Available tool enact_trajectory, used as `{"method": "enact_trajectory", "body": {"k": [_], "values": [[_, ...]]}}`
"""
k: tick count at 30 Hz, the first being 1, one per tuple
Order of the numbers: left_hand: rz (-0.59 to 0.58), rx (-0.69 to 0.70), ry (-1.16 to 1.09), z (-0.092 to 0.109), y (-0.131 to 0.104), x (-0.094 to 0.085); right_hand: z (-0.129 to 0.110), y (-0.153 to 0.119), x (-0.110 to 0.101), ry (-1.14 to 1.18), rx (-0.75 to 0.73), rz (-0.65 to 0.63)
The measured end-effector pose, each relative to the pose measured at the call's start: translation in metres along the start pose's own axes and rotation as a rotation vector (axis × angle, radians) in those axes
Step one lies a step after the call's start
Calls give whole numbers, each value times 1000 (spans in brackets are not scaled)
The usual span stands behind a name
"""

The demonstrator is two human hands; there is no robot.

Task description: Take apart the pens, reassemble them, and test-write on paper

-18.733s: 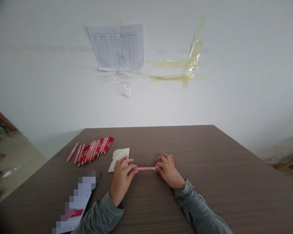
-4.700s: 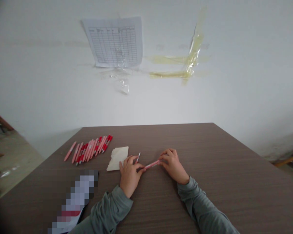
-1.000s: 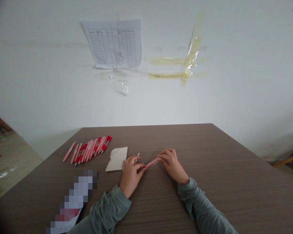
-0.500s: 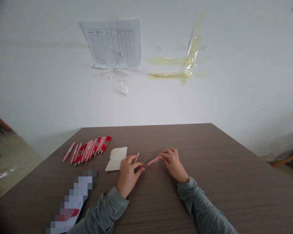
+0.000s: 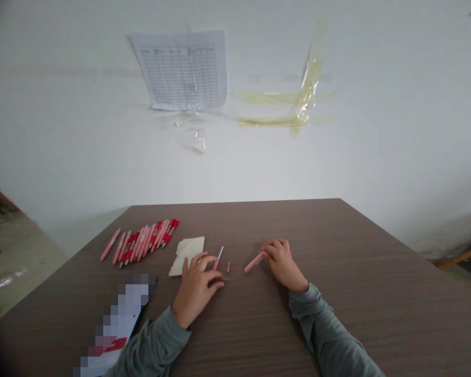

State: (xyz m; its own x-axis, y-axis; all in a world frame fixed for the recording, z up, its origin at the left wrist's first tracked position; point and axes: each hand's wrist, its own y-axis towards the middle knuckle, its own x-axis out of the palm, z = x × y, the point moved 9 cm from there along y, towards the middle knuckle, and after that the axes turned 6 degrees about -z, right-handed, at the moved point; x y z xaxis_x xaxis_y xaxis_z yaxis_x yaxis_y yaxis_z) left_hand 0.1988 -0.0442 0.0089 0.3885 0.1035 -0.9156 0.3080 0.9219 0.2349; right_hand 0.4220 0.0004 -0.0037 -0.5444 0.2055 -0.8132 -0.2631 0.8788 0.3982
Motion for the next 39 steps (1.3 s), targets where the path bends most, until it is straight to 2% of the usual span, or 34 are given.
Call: {"method": "enact_trajectory", "body": {"k": [8, 12, 17, 22, 32, 39], "values": [[26, 11, -6, 3, -1, 6, -3, -2, 14, -45, 3, -123], [29, 21, -14, 11, -2, 6, -6, -3, 15, -41, -32, -162], [79, 69, 6, 30, -4, 3, -5, -4, 11, -43, -37, -168], [117, 72, 43, 39, 1, 2, 0, -4, 10, -64, -18, -131], [117, 9, 61, 38, 15, 11, -10, -5, 3, -46, -41, -105], [143, -5, 53, 34, 14, 13, -19, -5, 4, -26, -55, -172]]}}
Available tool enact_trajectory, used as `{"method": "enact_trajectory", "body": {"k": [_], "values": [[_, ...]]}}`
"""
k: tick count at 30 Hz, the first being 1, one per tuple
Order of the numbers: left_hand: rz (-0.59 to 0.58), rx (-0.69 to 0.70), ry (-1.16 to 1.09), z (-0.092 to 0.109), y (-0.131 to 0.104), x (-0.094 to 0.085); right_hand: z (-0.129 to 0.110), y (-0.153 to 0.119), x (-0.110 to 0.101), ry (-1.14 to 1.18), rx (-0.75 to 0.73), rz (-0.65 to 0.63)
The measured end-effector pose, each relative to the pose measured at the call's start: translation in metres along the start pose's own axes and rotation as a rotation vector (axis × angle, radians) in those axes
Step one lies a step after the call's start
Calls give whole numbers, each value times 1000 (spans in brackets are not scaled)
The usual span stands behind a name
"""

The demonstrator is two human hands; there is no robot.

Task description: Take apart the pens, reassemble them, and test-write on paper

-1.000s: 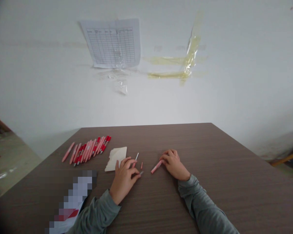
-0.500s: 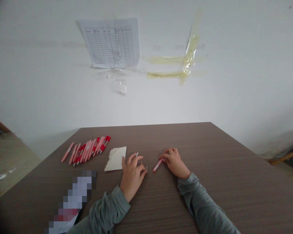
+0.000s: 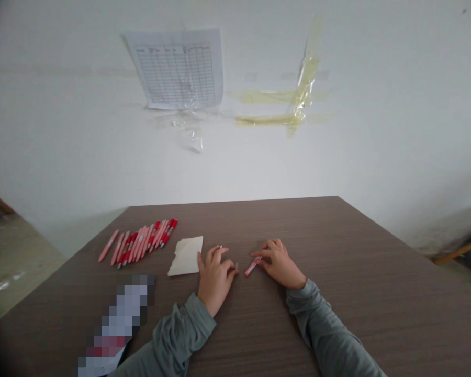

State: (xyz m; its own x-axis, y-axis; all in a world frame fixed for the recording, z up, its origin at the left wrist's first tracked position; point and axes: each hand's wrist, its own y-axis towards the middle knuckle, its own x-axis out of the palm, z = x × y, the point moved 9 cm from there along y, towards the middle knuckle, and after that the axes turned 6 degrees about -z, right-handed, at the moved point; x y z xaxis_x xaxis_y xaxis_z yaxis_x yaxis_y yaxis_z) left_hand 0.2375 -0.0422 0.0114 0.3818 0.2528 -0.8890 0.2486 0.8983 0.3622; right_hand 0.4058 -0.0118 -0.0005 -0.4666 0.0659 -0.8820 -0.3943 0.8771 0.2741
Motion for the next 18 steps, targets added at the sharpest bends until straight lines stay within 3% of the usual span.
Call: {"method": "enact_trajectory", "body": {"k": [6, 18], "values": [[10, -22, -16, -4, -1, -8, -4, 0, 3, 8, -8, -42], [-29, -117, 26, -23, -1, -13, -3, 5, 15, 40, -41, -8]]}}
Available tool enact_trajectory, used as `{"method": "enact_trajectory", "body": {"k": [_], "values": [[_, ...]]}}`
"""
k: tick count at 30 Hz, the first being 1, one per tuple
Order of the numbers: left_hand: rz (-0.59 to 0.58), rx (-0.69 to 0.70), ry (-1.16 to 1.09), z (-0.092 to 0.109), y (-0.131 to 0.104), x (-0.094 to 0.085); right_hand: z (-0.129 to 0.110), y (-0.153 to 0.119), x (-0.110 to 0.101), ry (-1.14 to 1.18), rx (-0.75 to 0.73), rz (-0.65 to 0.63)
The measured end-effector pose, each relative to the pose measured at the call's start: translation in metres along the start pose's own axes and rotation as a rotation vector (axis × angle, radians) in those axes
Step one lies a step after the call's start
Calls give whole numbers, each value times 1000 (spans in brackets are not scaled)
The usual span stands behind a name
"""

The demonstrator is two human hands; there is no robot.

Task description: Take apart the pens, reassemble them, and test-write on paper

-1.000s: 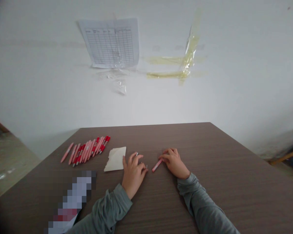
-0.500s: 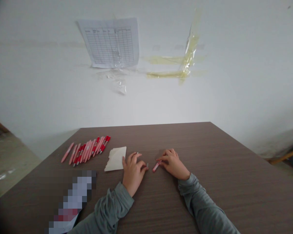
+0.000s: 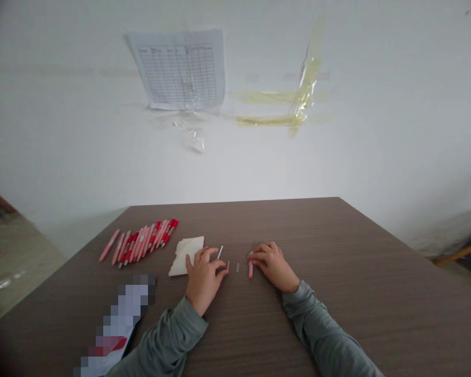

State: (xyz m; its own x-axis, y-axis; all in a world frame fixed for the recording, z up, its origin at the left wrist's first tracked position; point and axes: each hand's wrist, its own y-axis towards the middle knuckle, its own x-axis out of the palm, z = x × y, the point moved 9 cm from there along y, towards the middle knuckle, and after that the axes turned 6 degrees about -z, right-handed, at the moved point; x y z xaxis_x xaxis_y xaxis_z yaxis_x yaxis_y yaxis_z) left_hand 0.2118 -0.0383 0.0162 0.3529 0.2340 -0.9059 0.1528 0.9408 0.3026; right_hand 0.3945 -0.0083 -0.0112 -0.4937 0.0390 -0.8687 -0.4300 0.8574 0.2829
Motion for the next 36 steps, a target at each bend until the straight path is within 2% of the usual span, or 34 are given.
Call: {"method": "enact_trajectory", "body": {"k": [6, 16, 23, 36], "values": [[-48, 18, 9, 4, 3, 10, -5, 1, -1, 25, 1, 14], [-76, 43, -18, 13, 2, 16, -4, 2, 1, 10, -1, 4], [-43, 55, 8, 18, 3, 12, -5, 3, 3, -7, 2, 4], [-51, 77, -21, 21, 7, 23, -7, 4, 3, 11, -2, 8]]}}
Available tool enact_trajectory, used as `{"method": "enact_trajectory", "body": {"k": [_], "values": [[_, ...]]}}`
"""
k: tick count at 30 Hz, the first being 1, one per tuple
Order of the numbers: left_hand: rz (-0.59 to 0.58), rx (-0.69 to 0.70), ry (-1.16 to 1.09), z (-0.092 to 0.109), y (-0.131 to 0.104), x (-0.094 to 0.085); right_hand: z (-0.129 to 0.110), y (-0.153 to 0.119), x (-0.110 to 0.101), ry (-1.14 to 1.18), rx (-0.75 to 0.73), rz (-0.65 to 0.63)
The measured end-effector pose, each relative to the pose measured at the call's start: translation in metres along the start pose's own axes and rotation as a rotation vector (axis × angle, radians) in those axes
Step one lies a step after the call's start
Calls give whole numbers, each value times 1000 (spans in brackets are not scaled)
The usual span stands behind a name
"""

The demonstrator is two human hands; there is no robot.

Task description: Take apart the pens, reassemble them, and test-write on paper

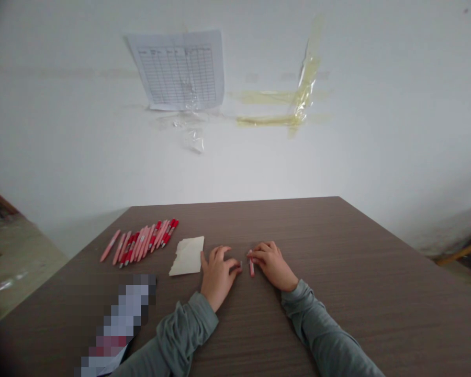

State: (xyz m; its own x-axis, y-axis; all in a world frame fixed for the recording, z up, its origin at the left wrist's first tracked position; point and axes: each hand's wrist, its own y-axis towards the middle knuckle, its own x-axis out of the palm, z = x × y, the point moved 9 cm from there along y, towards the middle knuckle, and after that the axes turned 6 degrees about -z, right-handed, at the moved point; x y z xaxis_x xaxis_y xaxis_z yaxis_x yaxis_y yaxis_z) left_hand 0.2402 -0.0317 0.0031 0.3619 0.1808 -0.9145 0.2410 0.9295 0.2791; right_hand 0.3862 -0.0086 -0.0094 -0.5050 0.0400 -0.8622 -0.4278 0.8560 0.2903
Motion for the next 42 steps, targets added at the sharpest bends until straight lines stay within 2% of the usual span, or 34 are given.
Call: {"method": "enact_trajectory", "body": {"k": [6, 11, 18, 25, 36, 42], "values": [[-36, 17, -20, 3, 2, 5, 0, 0, 1, -12, 6, 0], [-37, 19, -33, 3, 1, 2, -1, 0, 1, -3, 4, -7], [-64, -41, -13, -5, 1, -1, 4, -2, -3, -11, 10, -1], [-105, -74, 2, -13, 3, 5, 13, -3, -6, -33, 40, 5], [-95, -46, -17, -7, 3, 5, 11, -4, -4, -41, 61, -20], [-126, -68, -13, -8, 3, 7, 12, -4, -4, -56, 62, -30]]}}
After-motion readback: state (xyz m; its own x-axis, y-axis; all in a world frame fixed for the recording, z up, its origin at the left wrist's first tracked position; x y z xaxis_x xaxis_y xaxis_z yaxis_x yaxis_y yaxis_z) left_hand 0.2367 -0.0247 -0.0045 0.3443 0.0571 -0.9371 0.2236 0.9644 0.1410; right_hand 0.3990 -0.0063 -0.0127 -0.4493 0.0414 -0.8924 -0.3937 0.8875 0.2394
